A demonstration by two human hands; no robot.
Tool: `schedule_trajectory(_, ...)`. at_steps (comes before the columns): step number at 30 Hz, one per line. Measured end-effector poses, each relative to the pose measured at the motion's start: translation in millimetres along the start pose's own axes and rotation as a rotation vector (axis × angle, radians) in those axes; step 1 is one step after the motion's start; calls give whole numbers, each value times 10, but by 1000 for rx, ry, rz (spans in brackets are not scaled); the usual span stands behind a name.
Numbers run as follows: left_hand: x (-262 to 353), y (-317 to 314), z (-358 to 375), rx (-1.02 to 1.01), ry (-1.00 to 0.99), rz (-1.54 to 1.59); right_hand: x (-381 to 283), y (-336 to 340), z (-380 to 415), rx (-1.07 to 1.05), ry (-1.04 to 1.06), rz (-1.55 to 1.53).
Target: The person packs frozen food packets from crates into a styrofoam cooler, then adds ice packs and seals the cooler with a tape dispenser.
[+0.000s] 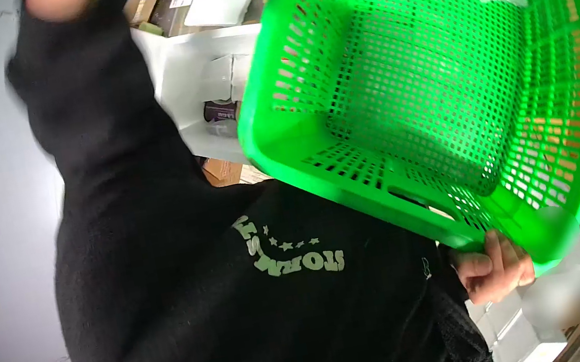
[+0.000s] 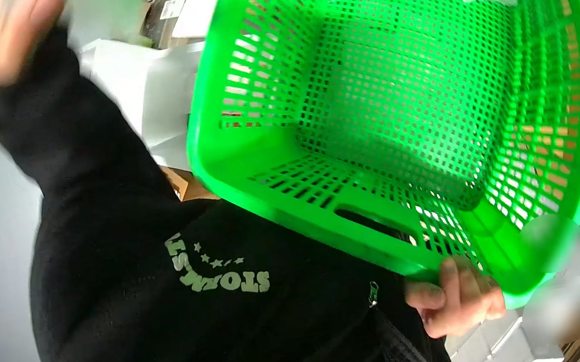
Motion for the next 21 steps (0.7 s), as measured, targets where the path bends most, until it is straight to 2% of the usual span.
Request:
schedule_trajectory(2, -512, 410, 673, 122, 199, 125, -4, 12, 17, -7, 52, -18)
schedule_trajectory(4, -1230, 498, 1340, 238, 410, 131, -2, 47, 42, -12, 84, -30)
schedule_trajectory(5, -1645, 558, 1644, 310, 488, -181, -11, 78, 43, 72, 91, -50)
schedule_trajectory(6, -2173, 391, 2014, 344, 665, -216, 16, 94, 52, 52, 113, -81)
schedule_trajectory(8, -2960, -5, 2608, 279, 876, -356, 16, 93, 33, 16, 127, -34)
schedule_trajectory(10, -3461, -347, 2986, 185, 1121, -316, 17, 8, 5, 45, 145, -134)
schedule_trajectory(12, -4069, -588, 3400, 46, 1368, -399, 32, 36, 8, 38, 140, -84)
schedule_trajectory(14, -4203, -742, 3565, -92, 1462, -777, 35, 13, 15, 5, 126, -93)
schedule_trajectory(15, -4172, -718, 3568, -94, 1463, -766, 28, -12, -2, 11, 135, -106)
schedule_trajectory(17, -3990, -679, 3254, -303, 1270, -874, 36, 5, 0, -18, 87, -63)
schedule_trajectory(18, -3781, -499, 2972, -203, 1211, -786, 34, 29, 18, -23, 93, -43)
schedule_trajectory(19, -3567, -324, 2640, -90, 1054, -736, 57, 63, 47, -6, 89, -47)
schedule_trajectory(21, -2648, 70, 1795, 260, 557, -556, 87, 124, 104, 14, 75, -57)
Point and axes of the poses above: each hand's wrist, its own z-axis away from the middle knuckle, its own y-axis out of the back of the hand, x = y × z, the point moved 9 cm from there along -z, towards the middle knuckle, and after that the axes turned 14 degrees about y, right-handed, at the moved point
